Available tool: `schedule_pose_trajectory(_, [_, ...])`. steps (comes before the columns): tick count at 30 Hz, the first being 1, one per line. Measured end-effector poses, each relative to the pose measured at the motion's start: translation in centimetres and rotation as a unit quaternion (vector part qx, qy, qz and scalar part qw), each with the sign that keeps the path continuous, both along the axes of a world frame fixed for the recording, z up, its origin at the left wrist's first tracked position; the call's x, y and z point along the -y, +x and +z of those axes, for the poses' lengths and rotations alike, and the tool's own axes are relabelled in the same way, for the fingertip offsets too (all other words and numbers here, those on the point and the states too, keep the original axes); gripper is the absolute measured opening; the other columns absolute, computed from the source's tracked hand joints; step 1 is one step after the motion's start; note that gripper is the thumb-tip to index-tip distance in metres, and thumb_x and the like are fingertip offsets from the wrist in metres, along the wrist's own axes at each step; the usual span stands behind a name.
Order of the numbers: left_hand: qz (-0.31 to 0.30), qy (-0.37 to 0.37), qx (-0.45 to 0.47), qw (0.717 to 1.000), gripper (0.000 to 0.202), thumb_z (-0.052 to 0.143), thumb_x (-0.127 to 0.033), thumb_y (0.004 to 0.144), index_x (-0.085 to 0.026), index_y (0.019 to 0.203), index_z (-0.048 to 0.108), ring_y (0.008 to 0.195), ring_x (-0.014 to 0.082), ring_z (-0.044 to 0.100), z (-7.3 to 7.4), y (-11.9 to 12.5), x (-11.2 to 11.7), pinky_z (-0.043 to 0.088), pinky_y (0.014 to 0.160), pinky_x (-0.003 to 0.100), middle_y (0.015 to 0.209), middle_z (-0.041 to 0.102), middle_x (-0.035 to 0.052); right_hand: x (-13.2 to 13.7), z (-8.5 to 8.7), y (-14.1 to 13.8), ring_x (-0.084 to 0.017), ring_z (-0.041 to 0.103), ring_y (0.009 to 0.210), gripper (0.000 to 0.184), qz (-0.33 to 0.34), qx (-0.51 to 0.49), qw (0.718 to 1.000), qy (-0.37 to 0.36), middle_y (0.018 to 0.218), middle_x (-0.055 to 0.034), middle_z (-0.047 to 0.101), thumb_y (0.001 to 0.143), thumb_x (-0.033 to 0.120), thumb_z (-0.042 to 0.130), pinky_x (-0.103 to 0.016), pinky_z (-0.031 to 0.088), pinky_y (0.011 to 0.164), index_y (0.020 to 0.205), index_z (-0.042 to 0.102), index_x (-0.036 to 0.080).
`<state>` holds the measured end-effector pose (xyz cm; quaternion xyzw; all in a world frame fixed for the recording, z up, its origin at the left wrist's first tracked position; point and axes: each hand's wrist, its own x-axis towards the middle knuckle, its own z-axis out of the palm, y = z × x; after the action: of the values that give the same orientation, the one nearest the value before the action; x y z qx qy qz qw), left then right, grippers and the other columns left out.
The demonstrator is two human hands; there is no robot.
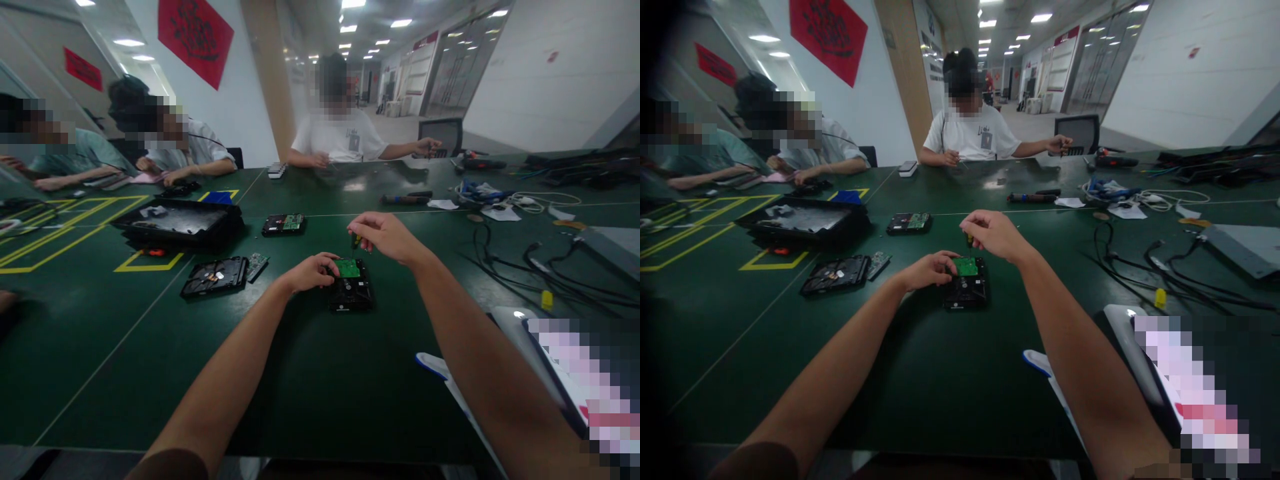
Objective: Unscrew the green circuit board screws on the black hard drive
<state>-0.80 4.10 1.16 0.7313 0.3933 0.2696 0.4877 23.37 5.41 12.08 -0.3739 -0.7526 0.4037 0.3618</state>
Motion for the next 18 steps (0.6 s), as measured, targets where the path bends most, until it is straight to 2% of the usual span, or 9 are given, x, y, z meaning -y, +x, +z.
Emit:
schedule_pose_trajectory(7, [0.027, 0.019, 0.007, 0.999, 0.017, 0.071, -0.01, 0.075, -0.012, 0.091, 0.07, 0.061, 0.0005, 0.054, -0.61, 0.39, -0.34, 0.053, 0.053, 0.02, 0.152, 0.042, 0.0124, -0.32, -0.19, 0.02, -0.014, 0.06, 0.062, 0.02, -0.006, -0.007, 1.0, 0.003, 0.08, -0.0043, 0.069, 0.091, 0.04, 0.066, -0.03, 0.049, 0.055, 0.094, 0.072, 0.021])
schedule_pose_trajectory(18, [0.022, 0.005, 0.008, 1.0, 0.017, 0.07, -0.009, 0.075, -0.012, 0.092, 0.072, 0.064, 0.002, 0.057, -0.67, 0.62, -0.81, 0.055, 0.053, 0.021, 0.153, 0.041, 0.0135, -0.88, -0.64, 0.47, -0.015, 0.063, 0.064, 0.023, -0.011, -0.021, 1.0, -0.008, 0.077, -0.0047, 0.068, 0.092, 0.042, 0.065, -0.03, 0.052, 0.058, 0.098, 0.072, 0.021])
